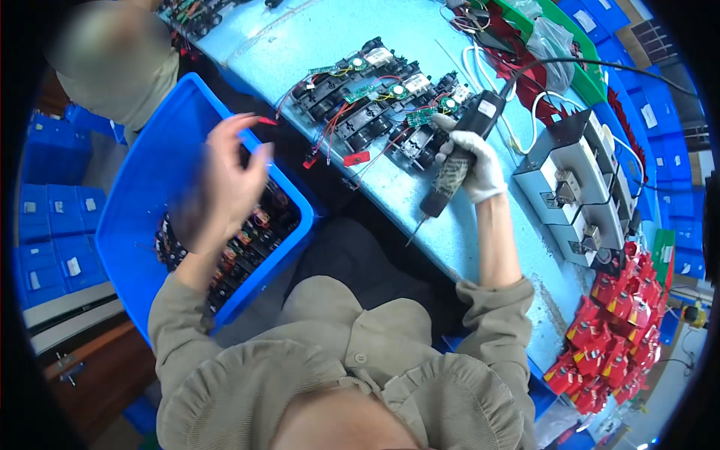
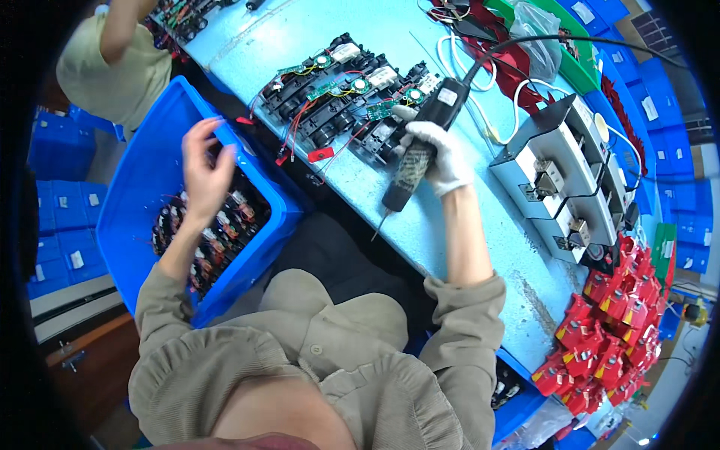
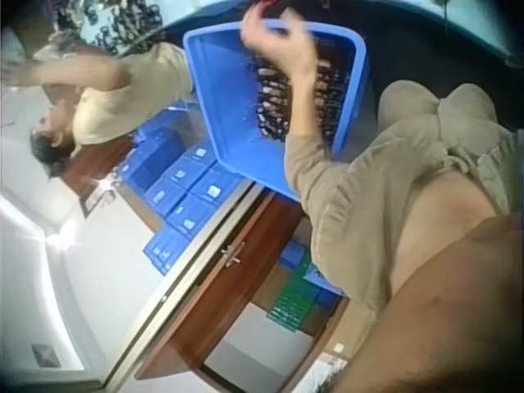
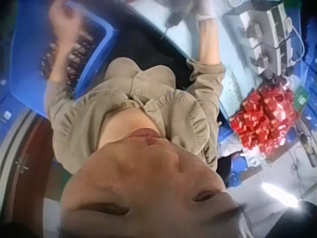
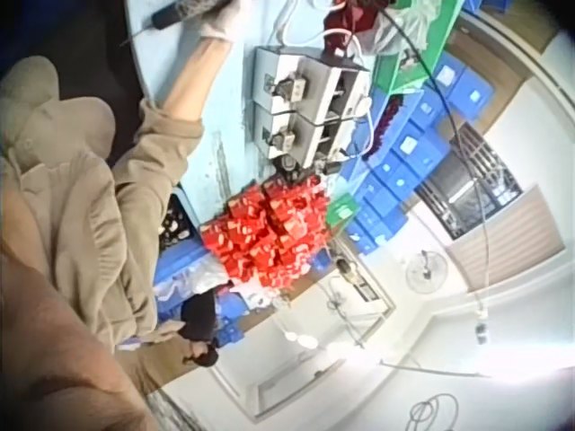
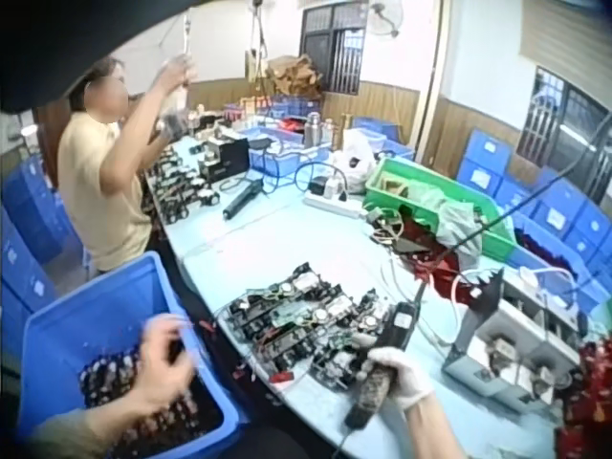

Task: Assembling electronic components for toys using an electric screwdriver at a factory workbench.

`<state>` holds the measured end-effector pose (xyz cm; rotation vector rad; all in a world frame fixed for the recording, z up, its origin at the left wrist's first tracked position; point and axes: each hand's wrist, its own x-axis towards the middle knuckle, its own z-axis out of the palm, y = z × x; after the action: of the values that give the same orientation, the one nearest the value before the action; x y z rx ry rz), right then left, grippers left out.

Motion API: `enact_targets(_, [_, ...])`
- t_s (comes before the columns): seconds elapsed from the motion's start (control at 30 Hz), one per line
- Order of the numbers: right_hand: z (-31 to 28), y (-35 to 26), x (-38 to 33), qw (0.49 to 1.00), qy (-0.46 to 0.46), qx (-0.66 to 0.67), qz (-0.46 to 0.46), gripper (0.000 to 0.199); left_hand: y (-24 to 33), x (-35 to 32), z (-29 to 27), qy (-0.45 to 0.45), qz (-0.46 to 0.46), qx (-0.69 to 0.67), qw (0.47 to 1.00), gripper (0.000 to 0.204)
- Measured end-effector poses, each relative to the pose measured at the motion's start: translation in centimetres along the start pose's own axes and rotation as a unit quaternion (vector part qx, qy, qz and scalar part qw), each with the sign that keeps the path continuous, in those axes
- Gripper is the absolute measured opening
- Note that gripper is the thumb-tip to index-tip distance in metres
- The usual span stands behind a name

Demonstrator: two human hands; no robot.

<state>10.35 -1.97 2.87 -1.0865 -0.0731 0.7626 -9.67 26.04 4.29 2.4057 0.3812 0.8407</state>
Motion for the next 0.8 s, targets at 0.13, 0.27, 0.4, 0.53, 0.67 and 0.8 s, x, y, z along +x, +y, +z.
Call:
enact_targets(0.13, [0.0,-0.6,-2.0,0.999,-0.032,-0.021,0.011,0.05,7.7,3.3,6.8,-0.124,0.208,-0.112,0.964,0.051])
enact_targets(0.27, [-0.5,-2.7,-8.5,0.992,-0.022,-0.123,-0.01,0.051,11.3,3.2,10.1,-0.279,0.246,-0.17,0.913,0.055])
enact_targets(0.4, [-1.3,-2.5,-13.5,0.985,0.042,-0.17,0.0,0.052,12.2,2.2,11.4,-0.451,0.293,-0.071,0.84,0.048])
enact_targets(0.53, [-3.2,-0.7,-14.6,0.986,0.086,-0.142,0.014,0.052,12.4,3.4,12.2,-0.344,0.406,0.088,0.842,0.039])
enact_targets(0.67, [-4.4,0.1,-15.3,0.991,0.108,-0.073,0.03,0.052,12.9,5.0,11.1,-0.313,0.417,0.062,0.851,0.037])
enact_targets(0.8, [-4.4,0.7,-15.7,0.993,0.097,-0.049,0.035,0.052,12.7,5.8,11.2,-0.395,0.323,-0.009,0.86,0.044])
